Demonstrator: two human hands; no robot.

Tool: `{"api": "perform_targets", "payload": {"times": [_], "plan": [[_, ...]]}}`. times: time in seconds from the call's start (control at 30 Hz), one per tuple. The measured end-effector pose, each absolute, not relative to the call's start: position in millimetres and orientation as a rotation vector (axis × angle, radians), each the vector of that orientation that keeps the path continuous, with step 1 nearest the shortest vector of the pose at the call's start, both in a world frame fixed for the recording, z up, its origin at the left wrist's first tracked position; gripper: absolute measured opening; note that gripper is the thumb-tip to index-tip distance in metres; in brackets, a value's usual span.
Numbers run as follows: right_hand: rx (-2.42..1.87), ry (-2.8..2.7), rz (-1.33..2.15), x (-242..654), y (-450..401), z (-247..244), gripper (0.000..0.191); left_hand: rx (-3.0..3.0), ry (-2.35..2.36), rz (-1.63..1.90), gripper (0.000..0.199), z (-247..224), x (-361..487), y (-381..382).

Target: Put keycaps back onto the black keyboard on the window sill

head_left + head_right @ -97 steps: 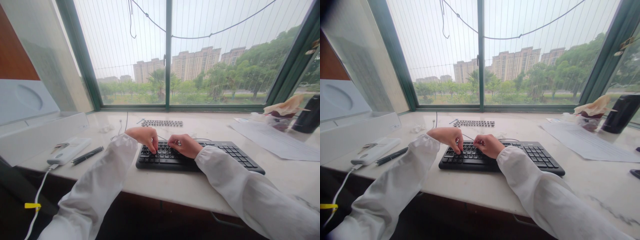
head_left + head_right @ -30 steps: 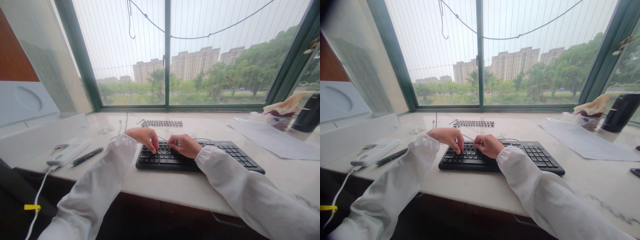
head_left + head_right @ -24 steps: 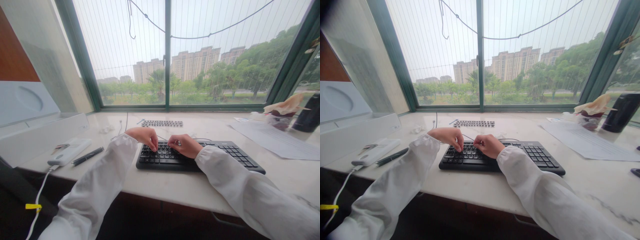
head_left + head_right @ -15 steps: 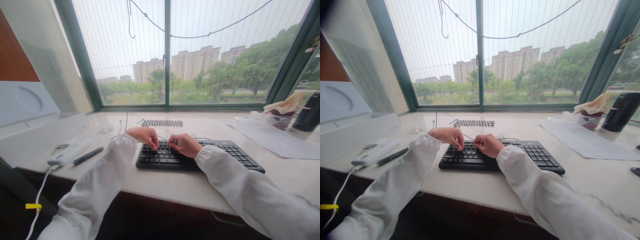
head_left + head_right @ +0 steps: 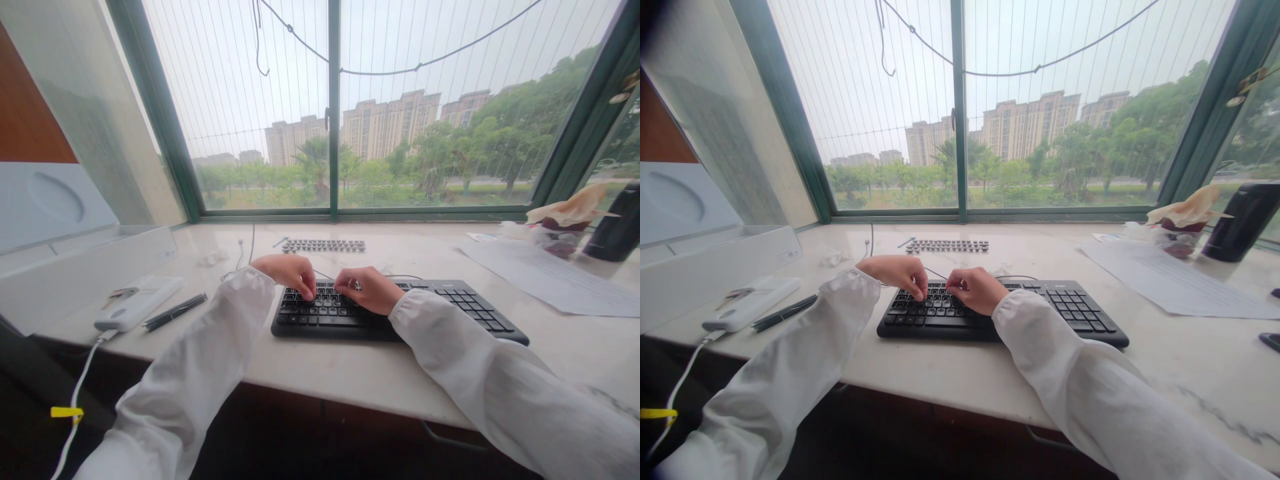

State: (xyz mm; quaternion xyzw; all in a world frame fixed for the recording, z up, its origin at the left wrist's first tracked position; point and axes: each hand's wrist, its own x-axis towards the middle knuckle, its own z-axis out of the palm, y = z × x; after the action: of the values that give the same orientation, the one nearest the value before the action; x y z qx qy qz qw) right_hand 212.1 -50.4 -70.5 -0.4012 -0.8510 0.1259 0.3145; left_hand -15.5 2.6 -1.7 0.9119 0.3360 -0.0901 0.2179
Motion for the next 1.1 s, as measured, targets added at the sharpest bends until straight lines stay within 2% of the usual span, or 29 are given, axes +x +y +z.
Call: {"api": "perform_targets", "payload": {"times": [1.1], "plan": [[-1.056, -2.251, 0.333, 212.6, -49.8, -71.2, 0.011, 2.543, 0.872, -0.3, 0.024, -0.8, -16.4, 2.0]]}}
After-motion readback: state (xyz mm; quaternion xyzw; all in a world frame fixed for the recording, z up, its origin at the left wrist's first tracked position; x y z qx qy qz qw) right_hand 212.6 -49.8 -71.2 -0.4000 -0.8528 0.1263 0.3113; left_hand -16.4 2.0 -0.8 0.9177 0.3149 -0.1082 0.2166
